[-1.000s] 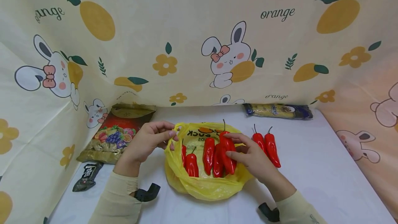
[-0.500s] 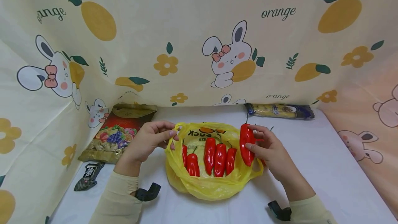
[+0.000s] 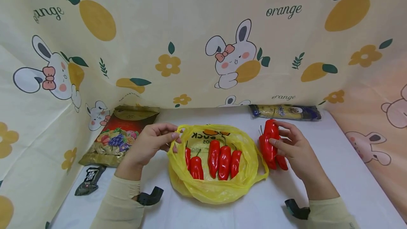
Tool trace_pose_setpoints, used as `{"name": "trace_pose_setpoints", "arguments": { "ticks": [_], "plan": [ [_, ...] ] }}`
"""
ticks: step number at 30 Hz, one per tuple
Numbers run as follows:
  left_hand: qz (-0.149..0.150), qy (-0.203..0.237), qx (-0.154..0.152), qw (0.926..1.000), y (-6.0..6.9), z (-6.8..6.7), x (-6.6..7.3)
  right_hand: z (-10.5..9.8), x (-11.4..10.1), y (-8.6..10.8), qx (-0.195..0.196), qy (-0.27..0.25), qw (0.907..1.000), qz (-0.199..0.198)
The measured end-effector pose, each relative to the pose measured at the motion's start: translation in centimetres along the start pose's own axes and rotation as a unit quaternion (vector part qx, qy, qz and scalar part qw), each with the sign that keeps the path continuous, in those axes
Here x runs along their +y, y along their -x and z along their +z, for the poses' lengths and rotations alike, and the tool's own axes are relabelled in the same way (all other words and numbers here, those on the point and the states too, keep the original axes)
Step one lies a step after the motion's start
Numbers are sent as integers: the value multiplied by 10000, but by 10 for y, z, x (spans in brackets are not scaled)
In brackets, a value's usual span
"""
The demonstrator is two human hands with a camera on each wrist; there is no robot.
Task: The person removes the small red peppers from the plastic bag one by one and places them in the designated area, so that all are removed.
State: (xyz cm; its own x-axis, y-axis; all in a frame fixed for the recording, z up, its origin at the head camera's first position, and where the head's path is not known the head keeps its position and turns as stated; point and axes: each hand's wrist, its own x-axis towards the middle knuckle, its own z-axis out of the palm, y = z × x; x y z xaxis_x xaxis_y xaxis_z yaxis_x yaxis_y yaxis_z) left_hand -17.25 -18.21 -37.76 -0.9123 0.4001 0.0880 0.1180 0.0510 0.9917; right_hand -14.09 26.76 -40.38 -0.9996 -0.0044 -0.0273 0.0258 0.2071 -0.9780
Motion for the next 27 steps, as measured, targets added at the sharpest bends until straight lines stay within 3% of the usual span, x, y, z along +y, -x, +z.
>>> {"name": "trace_pose_setpoints", "arguments": {
  "ticks": [6, 15, 22, 27],
  "plan": [
    [13, -24, -9, 10000, 1, 0, 0, -19, 5, -2, 312, 5, 9993, -185],
    [23, -35, -24, 10000, 1, 0, 1, -50, 23, -9, 529, 266, 9982, -10],
    [-31, 14, -32, 10000, 0, 1, 0, -67, 43, -15, 419, 624, 9959, 500],
    [-18, 47, -74, 10000, 1, 1, 1, -74, 57, -18, 33, 771, 9940, 782]
  ]
}}
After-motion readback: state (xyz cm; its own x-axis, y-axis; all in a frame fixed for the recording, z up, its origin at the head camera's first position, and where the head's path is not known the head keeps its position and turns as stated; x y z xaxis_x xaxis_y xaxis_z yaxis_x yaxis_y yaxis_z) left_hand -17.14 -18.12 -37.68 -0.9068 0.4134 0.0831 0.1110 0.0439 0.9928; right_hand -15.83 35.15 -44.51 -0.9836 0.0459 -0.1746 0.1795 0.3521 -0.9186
